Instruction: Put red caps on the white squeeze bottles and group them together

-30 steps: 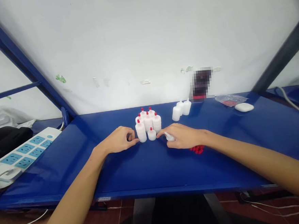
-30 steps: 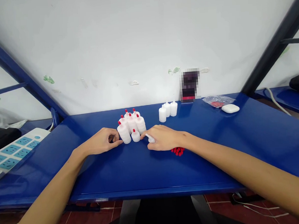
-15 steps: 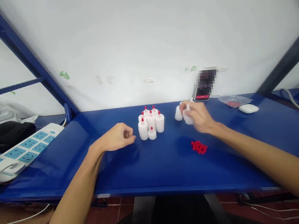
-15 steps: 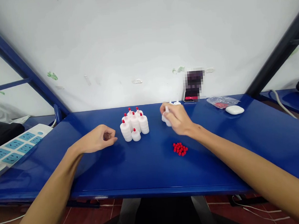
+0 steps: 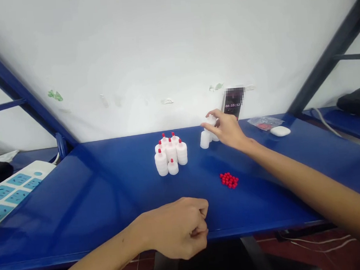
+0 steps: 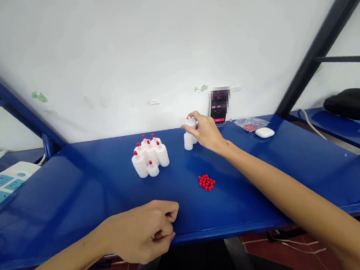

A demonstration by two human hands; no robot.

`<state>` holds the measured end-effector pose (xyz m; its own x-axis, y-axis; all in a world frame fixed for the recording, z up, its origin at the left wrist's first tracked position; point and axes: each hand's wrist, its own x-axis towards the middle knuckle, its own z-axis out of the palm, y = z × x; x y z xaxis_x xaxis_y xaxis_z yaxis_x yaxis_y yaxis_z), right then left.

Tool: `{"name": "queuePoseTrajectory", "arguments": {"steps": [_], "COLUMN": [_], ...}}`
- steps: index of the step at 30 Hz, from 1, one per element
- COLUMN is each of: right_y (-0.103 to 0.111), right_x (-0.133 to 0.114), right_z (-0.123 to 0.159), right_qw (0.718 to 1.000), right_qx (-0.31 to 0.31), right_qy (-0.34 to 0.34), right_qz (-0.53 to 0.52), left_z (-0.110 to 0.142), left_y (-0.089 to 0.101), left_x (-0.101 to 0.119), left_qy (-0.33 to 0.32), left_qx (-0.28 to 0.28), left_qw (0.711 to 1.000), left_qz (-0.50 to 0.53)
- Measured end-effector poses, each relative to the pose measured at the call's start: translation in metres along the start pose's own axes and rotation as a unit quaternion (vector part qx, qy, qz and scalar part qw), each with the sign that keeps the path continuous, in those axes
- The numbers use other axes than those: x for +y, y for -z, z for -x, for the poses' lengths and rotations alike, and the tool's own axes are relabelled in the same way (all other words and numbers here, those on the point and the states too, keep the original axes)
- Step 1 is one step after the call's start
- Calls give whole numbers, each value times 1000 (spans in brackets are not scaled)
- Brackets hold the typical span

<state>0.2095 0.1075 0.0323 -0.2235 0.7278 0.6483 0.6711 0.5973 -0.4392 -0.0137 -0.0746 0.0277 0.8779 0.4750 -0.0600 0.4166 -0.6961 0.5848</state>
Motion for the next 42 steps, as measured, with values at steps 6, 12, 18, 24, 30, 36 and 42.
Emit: {"name": "queuePoseTrajectory", "arguments": {"steps": [6, 12, 18, 24, 30, 36, 42], "right_y": [-5, -9, -4, -13, -30, -31, -29], "right_x": [1, 2, -6, -12, -15, -18, -14], "right_z": [-2, -1, 9, 20, 30, 38, 41], "right_qw": [999, 997, 995, 941, 767, 722, 768], "right_qx": [-10, -56, -95, -136, -219, -159, -111], "right_qy": [-3, 1, 17, -46, -233, -255, -237], "right_qz": [48, 44, -28, -308, -556, -623, -585], "left_z": [-22, -41, -49, -64, -77, -92, -100], "left_y": [5, 11, 10, 7, 4, 7, 24], "left_x": [-6, -23, -35, -35, -34, -39, -49], "left_qy": [-22, -5, 13, 5, 95, 61, -34], "left_qx": [23, 101, 153, 162, 133, 94, 26], "left_qw": [999, 995, 987, 973, 950, 926, 915], "left_qz": [-40, -7, -54, -163, -267, -360, -401]}}
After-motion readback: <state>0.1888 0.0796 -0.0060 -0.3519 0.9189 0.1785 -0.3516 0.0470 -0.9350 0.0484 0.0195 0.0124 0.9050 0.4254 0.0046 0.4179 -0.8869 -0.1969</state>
